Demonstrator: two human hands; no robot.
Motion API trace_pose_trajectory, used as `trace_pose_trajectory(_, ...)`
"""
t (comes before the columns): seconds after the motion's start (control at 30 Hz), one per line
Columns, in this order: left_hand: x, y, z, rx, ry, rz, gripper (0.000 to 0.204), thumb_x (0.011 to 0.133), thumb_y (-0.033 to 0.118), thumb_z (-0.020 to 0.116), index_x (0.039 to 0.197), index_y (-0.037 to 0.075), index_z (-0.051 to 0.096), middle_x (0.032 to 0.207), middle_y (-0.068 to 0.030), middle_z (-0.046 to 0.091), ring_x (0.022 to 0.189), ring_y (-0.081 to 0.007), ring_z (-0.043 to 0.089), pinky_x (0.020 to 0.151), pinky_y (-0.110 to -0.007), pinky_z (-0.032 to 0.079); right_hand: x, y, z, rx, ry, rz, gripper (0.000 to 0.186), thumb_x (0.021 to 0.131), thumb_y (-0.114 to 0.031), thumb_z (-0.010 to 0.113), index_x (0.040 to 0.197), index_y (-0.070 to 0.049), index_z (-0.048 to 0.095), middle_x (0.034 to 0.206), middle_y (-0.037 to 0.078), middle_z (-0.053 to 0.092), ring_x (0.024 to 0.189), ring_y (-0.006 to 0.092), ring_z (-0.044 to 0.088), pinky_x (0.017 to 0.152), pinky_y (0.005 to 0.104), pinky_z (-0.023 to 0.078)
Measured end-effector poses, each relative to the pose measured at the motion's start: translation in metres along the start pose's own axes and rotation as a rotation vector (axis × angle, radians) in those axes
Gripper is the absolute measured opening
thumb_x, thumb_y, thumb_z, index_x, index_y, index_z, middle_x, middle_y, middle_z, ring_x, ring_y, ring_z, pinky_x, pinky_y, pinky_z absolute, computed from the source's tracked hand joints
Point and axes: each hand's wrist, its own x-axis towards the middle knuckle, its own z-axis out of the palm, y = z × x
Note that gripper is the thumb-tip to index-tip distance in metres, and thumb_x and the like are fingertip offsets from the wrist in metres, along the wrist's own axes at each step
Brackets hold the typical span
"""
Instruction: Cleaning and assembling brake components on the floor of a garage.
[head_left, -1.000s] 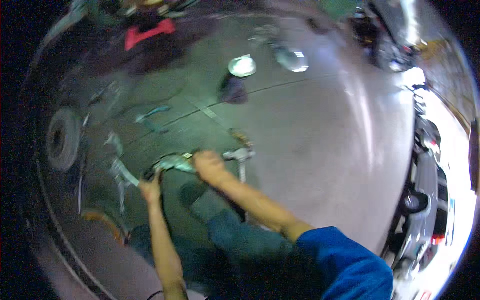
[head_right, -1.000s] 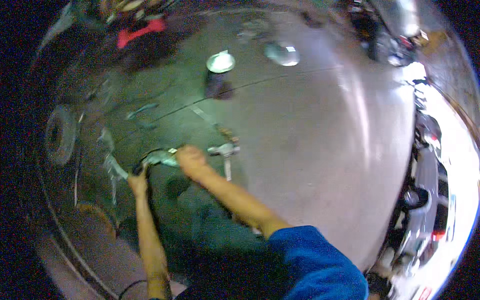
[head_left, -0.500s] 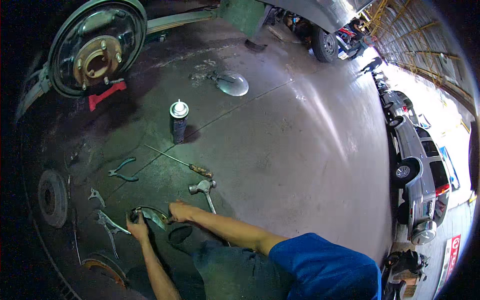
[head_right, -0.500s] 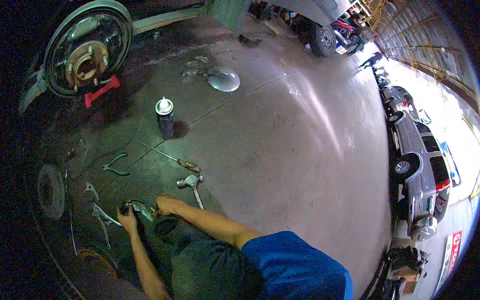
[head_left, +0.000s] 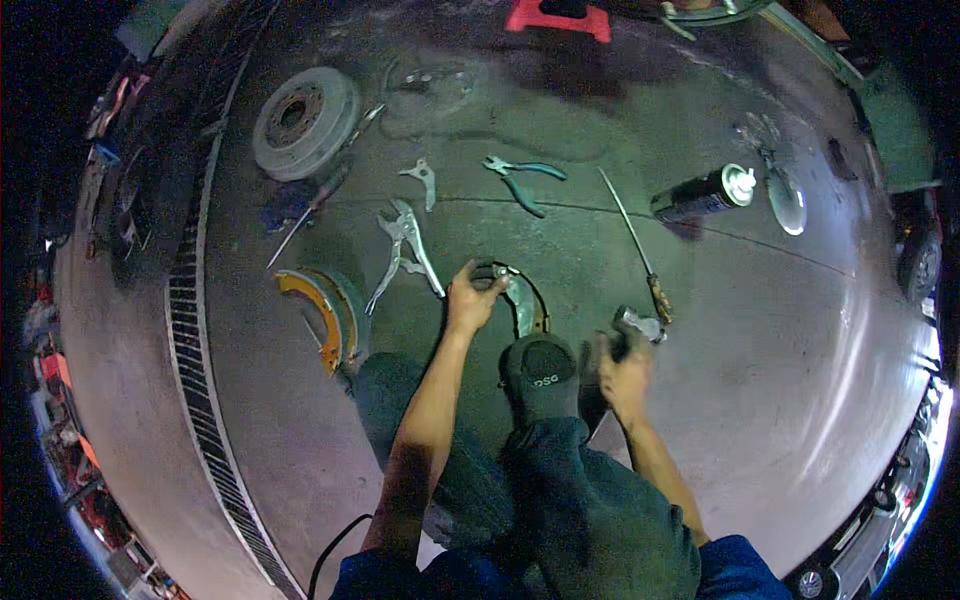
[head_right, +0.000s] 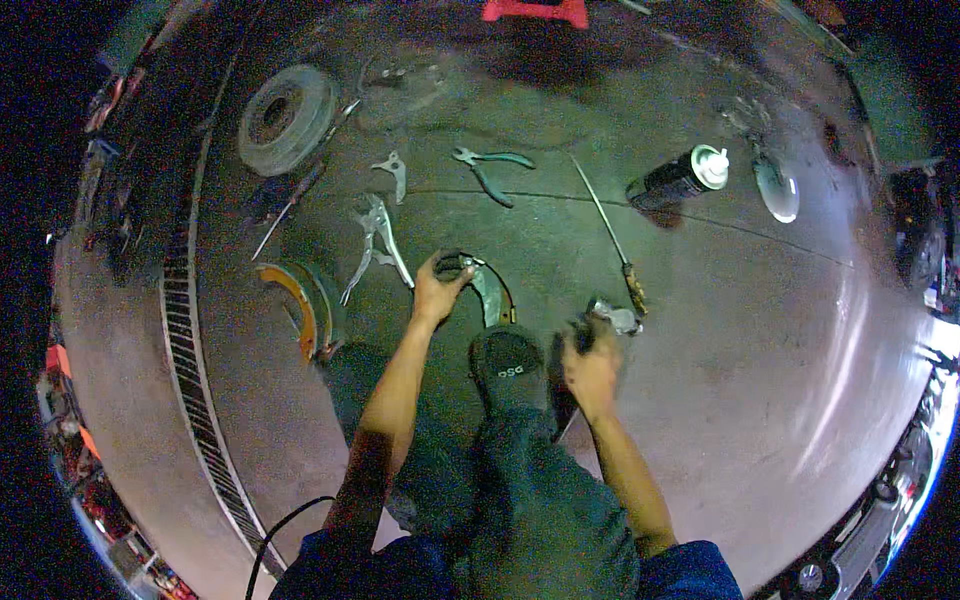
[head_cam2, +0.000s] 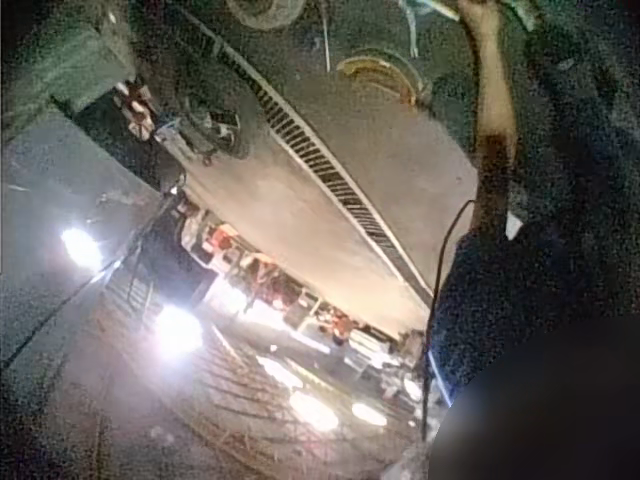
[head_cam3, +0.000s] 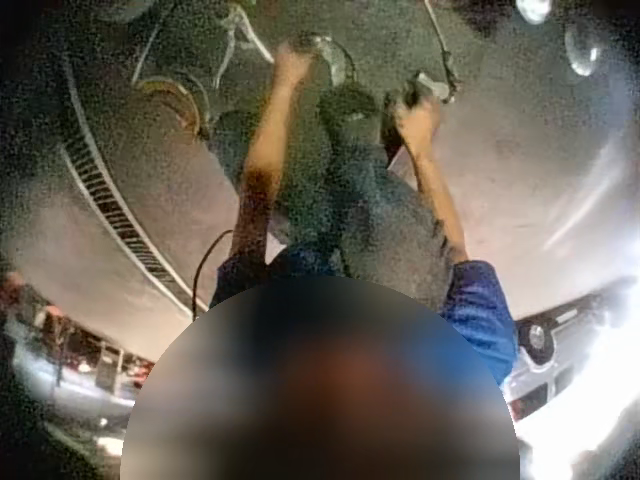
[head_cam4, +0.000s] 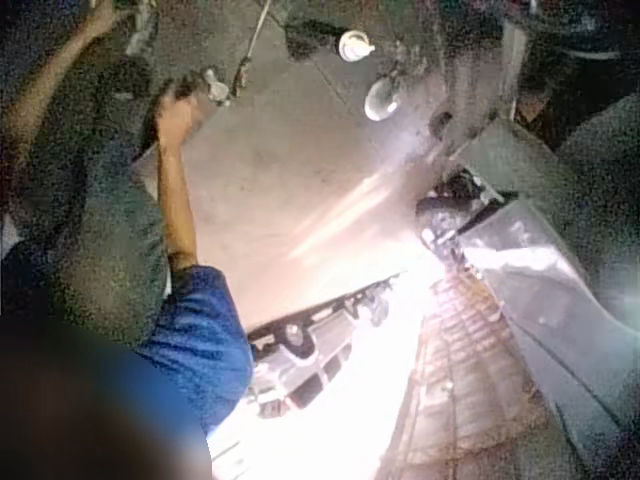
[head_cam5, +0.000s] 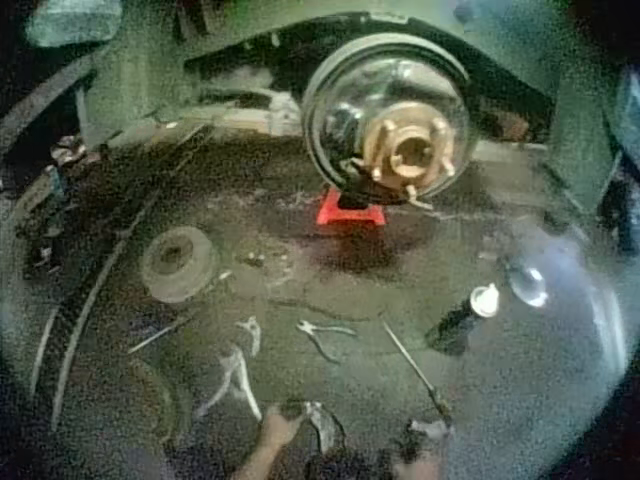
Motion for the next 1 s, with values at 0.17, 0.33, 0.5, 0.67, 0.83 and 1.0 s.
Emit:
trace_pose_trajectory(0.17,0.001,0.0,0.003,-0.034,-0.03,-0.026,0.058,0.077,0.023,0.09,0.119,-0.006,0.063,0.106,-0.0141,0.074,0.097,-0.0234,0.071,0.09,-0.036,0.055,-0.008,0.054,0.006,-0.24,-0.079,0.281,0.101,0.088,-0.051,0.074,0.152,0.011,0.027,0.145,0.036,0.046,0.133,0.048,0.047,0.114,0.0499,0.037)
trace_pose_trajectory(0.33,0.002,-0.003,0.006,0.01,0.001,0.009,0.053,0.077,0.02,0.09,0.117,-0.004,0.064,0.104,-0.0123,0.074,0.095,-0.0212,0.071,0.088,-0.035,0.055,0.011,0.068,0.009,-0.029,-0.122,0.485,0.08,0.091,-0.039,0.074,0.143,0.009,0.039,0.133,0.033,0.056,0.123,0.047,0.054,0.107,0.0498,0.042)
trace_pose_trajectory(0.5,-0.002,-0.002,0.002,-0.065,-0.073,0.02,0.051,0.076,0.023,0.09,0.115,-0.001,0.066,0.105,-0.011,0.074,0.097,-0.0222,0.07,0.091,-0.036,0.054,0.006,0.071,0.004,-0.078,-0.047,0.315,0.073,0.089,-0.03,0.076,0.137,0.01,0.038,0.128,0.028,0.059,0.114,0.0427,0.059,0.102,0.0447,0.046)
trace_pose_trajectory(0.67,-0.005,-0.001,0.006,-0.029,0.01,0.037,0.045,0.08,0.025,0.087,0.113,0.0,0.068,0.105,-0.0104,0.075,0.095,-0.0222,0.07,0.091,-0.037,0.054,-0.007,0.067,0.009,0.285,0.124,0.211,0.055,0.085,-0.021,0.082,0.125,0.003,0.052,0.114,0.016,0.065,0.103,0.0287,0.062,0.095,0.0417,0.049)
trace_pose_trajectory(0.83,-0.004,-0.008,0.002,-0.045,-0.044,0.103,0.039,0.086,0.023,0.082,0.113,0.0,0.068,0.105,-0.0109,0.075,0.095,-0.0202,0.071,0.089,-0.035,0.055,0.008,0.051,0.012,0.372,0.166,0.172,0.049,0.083,-0.014,0.083,0.119,0.003,0.054,0.107,0.012,0.068,0.099,0.0221,0.064,0.091,0.0363,0.05)
trace_pose_trajectory(1.0,-0.001,-0.008,-0.005,-0.063,-0.08,0.106,0.041,0.086,0.021,0.082,0.118,-0.001,0.067,0.105,-0.0104,0.074,0.096,-0.0201,0.071,0.089,-0.035,0.055,0.025,0.034,0.015,0.322,-0.01,0.233,0.048,0.083,-0.014,0.081,0.119,0.005,0.056,0.104,0.014,0.07,0.093,0.0223,0.064,0.085,0.0368,0.051)
